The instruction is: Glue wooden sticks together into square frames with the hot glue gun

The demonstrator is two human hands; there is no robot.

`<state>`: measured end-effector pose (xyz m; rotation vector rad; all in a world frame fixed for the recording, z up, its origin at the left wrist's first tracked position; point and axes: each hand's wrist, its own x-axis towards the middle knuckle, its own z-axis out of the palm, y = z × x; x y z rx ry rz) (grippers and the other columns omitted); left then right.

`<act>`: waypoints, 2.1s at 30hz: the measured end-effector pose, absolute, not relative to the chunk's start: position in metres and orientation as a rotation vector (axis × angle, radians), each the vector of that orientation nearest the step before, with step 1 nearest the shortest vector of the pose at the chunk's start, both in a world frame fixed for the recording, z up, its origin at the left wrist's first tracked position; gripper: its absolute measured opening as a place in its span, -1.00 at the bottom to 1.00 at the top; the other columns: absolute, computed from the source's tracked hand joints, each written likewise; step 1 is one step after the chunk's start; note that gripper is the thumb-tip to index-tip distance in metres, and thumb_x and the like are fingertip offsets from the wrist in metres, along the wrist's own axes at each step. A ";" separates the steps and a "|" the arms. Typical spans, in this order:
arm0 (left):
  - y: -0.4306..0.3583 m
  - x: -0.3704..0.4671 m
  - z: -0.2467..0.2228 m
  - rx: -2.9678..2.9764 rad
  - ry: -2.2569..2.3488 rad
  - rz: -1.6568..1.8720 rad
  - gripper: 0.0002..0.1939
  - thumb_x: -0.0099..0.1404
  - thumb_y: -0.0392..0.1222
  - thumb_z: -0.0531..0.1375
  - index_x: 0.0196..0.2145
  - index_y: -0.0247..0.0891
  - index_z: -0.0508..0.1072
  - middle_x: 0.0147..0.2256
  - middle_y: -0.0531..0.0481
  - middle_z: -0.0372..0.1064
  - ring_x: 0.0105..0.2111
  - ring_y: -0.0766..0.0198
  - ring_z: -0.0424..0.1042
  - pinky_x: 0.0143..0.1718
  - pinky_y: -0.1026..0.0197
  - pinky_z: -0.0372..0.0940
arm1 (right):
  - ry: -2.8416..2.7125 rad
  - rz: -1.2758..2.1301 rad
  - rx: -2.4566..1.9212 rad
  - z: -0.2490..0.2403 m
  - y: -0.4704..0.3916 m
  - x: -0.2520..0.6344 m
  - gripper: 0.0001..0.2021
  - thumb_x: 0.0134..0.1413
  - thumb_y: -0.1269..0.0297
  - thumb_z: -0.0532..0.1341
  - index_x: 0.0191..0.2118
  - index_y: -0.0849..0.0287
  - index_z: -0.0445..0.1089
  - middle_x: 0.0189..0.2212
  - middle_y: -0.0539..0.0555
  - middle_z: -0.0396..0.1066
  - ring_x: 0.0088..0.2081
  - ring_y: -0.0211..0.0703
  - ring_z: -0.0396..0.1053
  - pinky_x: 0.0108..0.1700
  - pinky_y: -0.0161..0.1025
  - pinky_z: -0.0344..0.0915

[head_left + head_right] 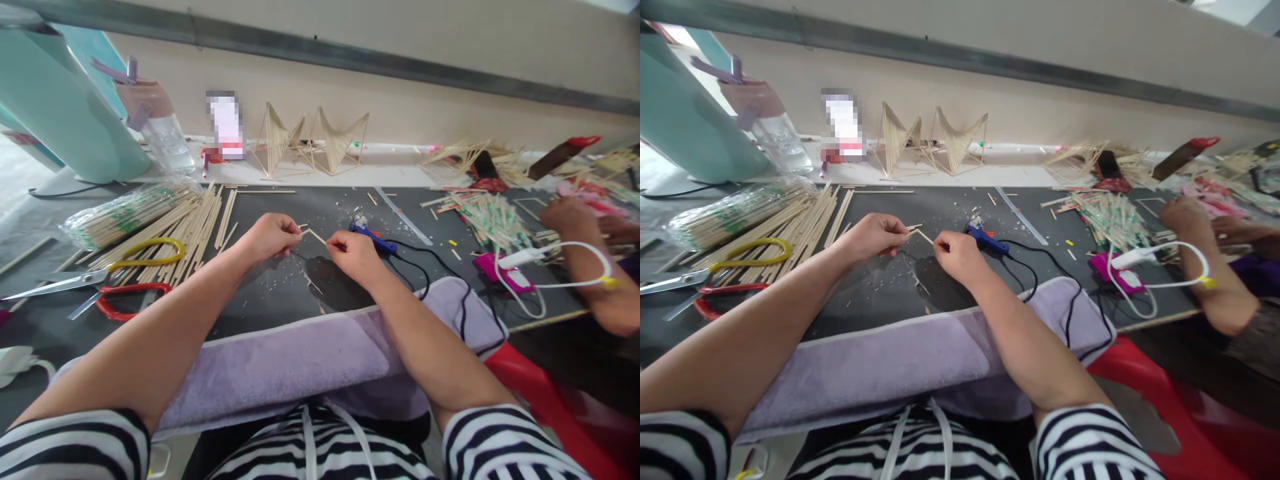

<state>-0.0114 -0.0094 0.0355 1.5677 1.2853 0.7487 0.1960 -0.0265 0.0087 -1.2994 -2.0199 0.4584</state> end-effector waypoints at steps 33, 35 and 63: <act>-0.008 -0.012 0.033 1.565 1.314 0.740 -0.94 0.13 -0.32 0.27 -0.45 -0.31 0.43 -0.66 0.11 0.27 -0.72 0.46 0.22 -0.71 0.40 0.02 | -2.027 0.437 -1.272 0.007 -0.025 0.198 -0.86 -0.02 0.42 0.15 -0.48 0.19 0.45 -0.54 0.01 0.44 -0.47 -0.28 0.34 -0.37 -0.34 0.21; -0.008 -0.012 0.033 1.564 1.308 0.746 -0.95 0.13 -0.33 0.26 -0.46 -0.31 0.43 -0.66 0.11 0.26 -0.72 0.46 0.23 -0.71 0.39 0.03 | -2.023 0.441 -1.276 0.007 -0.026 0.197 -0.86 -0.02 0.42 0.15 -0.48 0.19 0.45 -0.54 0.01 0.44 -0.47 -0.27 0.34 -0.37 -0.34 0.20; -0.007 -0.013 0.031 1.574 1.278 0.764 -0.94 0.14 -0.32 0.25 -0.47 -0.31 0.42 -0.67 0.11 0.26 -0.72 0.45 0.24 -0.73 0.39 0.04 | -2.020 0.453 -1.288 0.009 -0.027 0.197 -0.87 -0.04 0.43 0.15 -0.48 0.21 0.45 -0.56 0.00 0.42 -0.49 -0.28 0.32 -0.39 -0.34 0.19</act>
